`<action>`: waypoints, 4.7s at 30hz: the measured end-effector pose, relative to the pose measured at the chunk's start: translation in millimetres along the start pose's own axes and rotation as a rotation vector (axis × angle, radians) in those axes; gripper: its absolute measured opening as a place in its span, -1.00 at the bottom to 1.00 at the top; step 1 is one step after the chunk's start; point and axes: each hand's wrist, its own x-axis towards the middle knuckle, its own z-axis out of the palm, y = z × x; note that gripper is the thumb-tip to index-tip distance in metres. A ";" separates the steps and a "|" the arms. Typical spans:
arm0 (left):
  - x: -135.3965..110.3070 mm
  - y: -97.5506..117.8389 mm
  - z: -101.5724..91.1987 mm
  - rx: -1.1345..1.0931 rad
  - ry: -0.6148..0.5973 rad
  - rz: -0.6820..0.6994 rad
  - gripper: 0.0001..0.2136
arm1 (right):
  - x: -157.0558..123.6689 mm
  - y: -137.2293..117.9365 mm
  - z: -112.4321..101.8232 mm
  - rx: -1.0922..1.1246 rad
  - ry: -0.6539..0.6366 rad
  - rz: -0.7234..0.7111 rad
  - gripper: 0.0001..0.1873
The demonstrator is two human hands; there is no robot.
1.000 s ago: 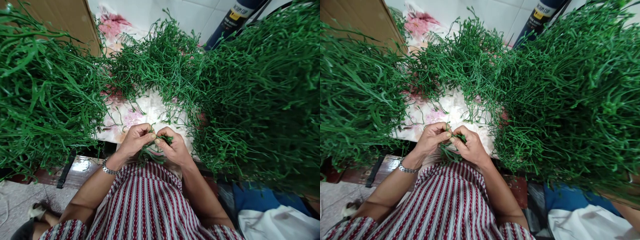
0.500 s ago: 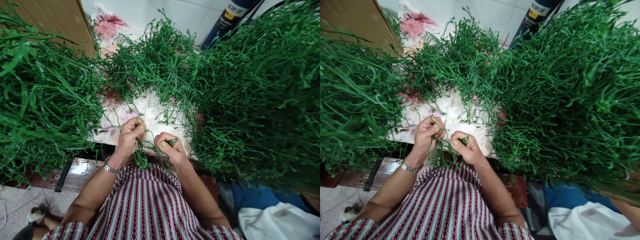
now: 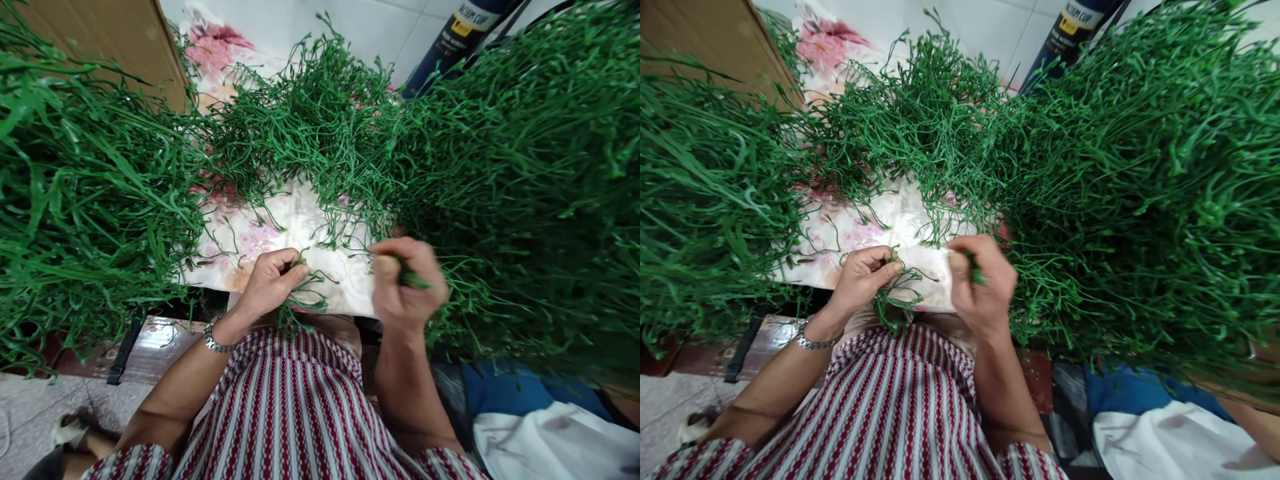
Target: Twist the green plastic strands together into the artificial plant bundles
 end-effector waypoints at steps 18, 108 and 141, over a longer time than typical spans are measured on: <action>17.3 1.7 12.6 -0.286 0.279 -0.038 -0.75 | -24.8 -15.0 40.3 0.189 -0.576 -0.213 -0.76; -10.0 6.7 -0.8 -0.003 -0.133 -0.021 -0.89 | -28.8 -1.9 22.6 0.369 -0.594 0.409 -0.89; -14.2 -3.2 0.3 -0.594 -0.220 -0.229 -0.69 | -32.9 6.9 23.6 1.096 -0.462 0.650 -0.69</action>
